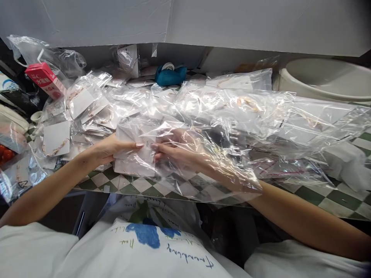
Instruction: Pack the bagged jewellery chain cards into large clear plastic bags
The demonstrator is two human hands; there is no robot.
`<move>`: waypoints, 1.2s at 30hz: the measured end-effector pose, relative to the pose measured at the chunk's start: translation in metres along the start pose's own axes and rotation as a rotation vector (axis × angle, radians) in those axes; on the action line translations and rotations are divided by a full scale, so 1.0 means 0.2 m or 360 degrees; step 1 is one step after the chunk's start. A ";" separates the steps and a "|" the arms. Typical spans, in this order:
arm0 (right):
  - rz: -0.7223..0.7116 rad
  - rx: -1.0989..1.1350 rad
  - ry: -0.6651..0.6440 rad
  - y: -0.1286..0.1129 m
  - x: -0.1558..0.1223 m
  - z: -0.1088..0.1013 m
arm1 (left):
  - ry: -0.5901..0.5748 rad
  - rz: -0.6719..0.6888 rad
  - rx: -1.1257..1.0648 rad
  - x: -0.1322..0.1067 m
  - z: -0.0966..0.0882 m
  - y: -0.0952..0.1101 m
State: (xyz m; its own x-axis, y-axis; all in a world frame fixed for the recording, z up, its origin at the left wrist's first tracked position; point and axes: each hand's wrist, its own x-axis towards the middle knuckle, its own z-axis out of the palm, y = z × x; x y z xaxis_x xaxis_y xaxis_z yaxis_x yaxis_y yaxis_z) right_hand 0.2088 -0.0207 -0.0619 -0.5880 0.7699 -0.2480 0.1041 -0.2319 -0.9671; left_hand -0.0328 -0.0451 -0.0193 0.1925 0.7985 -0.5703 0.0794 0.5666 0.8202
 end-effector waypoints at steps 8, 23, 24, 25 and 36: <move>-0.0265 -0.0326 -0.0300 -0.35 -0.06 -0.13 | 0.0325 0.0305 -0.0290 -0.05 0.00 0.03; -0.0719 -0.1052 0.0300 -0.52 0.57 -0.12 | 0.0569 0.0894 -0.0678 -0.09 -0.13 0.16; -0.0763 -0.1170 0.0312 -0.49 0.64 -0.09 | 0.0583 0.0888 -0.0660 -0.10 -0.12 0.16; -0.0753 -0.1311 0.0318 -0.47 0.70 -0.05 | 0.0604 0.0878 -0.0641 -0.10 -0.12 0.15; -0.0676 -0.1288 0.0658 -0.56 0.68 -0.13 | 0.0648 0.0921 -0.0625 -0.07 -0.10 0.13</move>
State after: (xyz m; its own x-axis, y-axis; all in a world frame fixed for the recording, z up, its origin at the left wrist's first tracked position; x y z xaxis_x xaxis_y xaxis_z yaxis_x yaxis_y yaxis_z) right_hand 0.1367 0.1257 0.0120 -0.3941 0.8768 0.2756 0.5550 0.4661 -0.6890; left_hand -0.0533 -0.0375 0.0101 -0.2792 0.9556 -0.0944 -0.2878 0.0105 0.9576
